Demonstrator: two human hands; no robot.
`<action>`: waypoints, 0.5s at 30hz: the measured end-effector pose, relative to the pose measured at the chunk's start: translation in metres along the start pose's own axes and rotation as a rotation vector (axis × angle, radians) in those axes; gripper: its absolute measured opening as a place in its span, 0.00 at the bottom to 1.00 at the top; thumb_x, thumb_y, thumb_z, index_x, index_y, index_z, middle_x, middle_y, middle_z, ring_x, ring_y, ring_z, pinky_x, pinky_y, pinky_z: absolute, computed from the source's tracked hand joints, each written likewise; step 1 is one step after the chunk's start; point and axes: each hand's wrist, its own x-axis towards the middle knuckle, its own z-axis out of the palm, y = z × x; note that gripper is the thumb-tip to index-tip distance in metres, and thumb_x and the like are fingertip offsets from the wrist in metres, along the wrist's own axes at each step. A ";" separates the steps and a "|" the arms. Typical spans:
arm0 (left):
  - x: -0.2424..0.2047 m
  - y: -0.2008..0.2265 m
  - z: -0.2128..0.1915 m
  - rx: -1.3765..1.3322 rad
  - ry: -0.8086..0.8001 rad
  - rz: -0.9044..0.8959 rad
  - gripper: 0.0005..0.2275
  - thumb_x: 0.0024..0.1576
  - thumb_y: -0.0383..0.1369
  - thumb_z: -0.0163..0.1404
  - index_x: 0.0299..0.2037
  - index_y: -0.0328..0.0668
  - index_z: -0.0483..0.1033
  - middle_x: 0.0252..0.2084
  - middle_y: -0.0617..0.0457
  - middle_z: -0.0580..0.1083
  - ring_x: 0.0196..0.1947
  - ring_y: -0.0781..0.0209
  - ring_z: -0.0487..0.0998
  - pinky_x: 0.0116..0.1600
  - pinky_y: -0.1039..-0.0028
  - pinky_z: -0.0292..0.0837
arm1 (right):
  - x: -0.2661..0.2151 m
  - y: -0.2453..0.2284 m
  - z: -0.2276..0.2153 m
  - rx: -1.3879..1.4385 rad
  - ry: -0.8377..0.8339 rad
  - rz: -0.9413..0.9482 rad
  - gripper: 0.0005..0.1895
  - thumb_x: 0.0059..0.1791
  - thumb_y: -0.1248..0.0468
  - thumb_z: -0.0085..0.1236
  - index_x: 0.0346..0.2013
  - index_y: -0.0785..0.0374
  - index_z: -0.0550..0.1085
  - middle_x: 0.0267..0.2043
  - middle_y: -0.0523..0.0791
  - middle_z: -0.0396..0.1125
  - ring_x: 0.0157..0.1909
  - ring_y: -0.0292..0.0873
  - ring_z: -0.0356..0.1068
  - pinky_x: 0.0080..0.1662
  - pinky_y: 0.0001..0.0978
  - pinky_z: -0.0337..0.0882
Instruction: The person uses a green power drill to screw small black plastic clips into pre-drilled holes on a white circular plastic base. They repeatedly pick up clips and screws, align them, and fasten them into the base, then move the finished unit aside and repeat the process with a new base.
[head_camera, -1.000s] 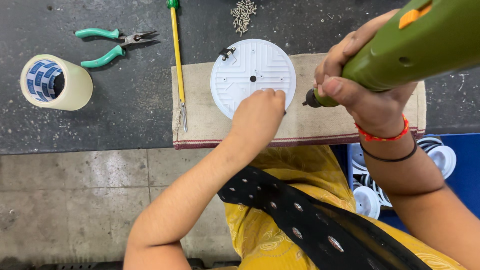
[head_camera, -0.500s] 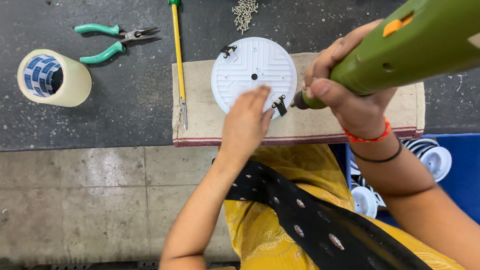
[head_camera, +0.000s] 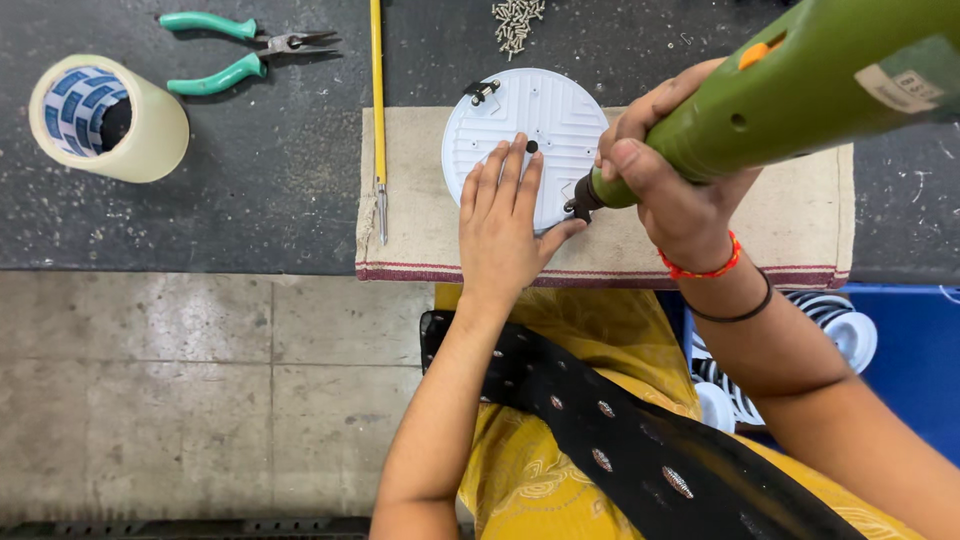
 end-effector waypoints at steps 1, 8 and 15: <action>0.000 0.000 0.000 0.002 0.000 -0.001 0.37 0.51 0.55 0.61 0.64 0.35 0.70 0.72 0.44 0.64 0.73 0.45 0.62 0.75 0.52 0.53 | 0.000 0.000 0.000 0.007 0.016 0.017 0.19 0.54 0.81 0.53 0.54 0.63 0.61 0.34 0.51 0.66 0.30 0.45 0.70 0.39 0.37 0.75; 0.000 0.000 -0.001 -0.004 0.006 -0.001 0.37 0.50 0.55 0.61 0.64 0.34 0.71 0.72 0.44 0.64 0.73 0.46 0.61 0.75 0.53 0.53 | -0.002 -0.004 -0.002 0.028 0.062 0.044 0.18 0.53 0.81 0.53 0.52 0.64 0.61 0.38 0.50 0.64 0.30 0.44 0.68 0.38 0.37 0.74; 0.000 -0.001 -0.001 -0.015 0.011 -0.008 0.37 0.50 0.55 0.61 0.63 0.34 0.71 0.72 0.44 0.64 0.73 0.46 0.61 0.75 0.54 0.53 | -0.003 -0.004 -0.003 0.052 0.089 0.073 0.17 0.53 0.81 0.53 0.51 0.64 0.60 0.39 0.49 0.63 0.30 0.44 0.67 0.37 0.36 0.71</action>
